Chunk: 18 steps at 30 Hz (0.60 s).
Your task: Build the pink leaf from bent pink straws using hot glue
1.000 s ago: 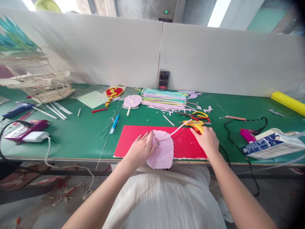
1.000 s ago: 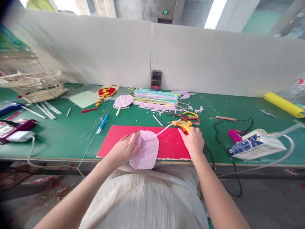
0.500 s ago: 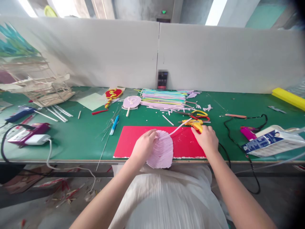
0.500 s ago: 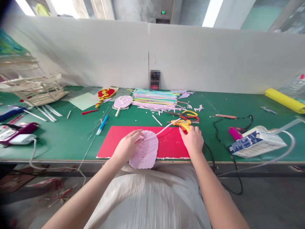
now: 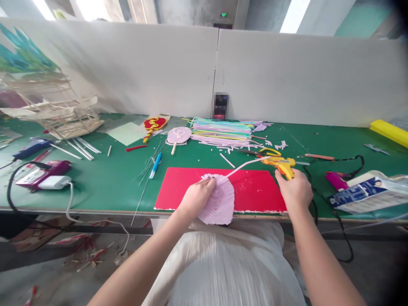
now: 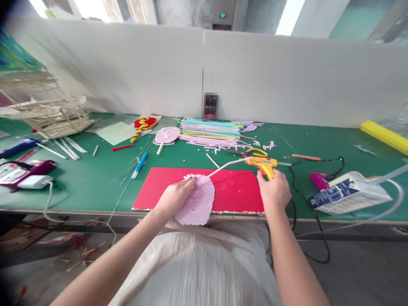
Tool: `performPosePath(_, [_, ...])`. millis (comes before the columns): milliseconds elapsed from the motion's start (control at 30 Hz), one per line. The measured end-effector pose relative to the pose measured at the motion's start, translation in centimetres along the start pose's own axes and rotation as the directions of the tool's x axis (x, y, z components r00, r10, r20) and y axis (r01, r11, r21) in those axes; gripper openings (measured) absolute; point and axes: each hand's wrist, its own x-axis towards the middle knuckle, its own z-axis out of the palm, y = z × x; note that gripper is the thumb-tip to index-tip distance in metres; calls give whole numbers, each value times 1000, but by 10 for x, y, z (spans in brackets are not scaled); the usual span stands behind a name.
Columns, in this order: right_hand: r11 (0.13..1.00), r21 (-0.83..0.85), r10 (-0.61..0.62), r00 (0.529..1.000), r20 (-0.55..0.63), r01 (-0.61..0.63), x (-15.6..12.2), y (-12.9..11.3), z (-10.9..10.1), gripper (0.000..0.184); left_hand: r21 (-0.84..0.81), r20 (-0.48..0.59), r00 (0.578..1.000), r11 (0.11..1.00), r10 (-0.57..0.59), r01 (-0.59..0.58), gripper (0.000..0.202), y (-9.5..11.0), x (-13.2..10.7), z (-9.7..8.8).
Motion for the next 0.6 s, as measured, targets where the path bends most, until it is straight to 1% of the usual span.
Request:
performPosePath(133, [998,56,33,993,-117,-26,4,11,-14,44,-64,-33,991,990,-128,126,20,-5,-1,10])
performPosePath(200, [997,75,10,982,-188,4,3,13,-21,46,-88,-34,986,983,-165,161,21,-6,-1,12])
performPosePath(267, [992,96,-57,973,-224,80,-5,10,-29,47,-103,-43,982,979,-182,177,22,-6,0,11])
performPosePath(367, [950,161,-236,954,-182,266,-29,0,-35,46,-103,-55,979,976,-198,191,23,-5,0,9])
performPosePath(433, [895,231,-364,924,-120,383,-49,-8,-34,44,-99,-51,977,975,-207,201,23,-5,1,9])
performPosePath(500, [849,286,-440,894,-79,444,-66,-16,-30,41,-98,-50,975,973,-216,210,24,-4,1,9])
performPosePath(600, [825,308,-478,876,-66,474,-80,-25,-23,38,-102,-52,973,970,-226,220,24,-4,1,8])
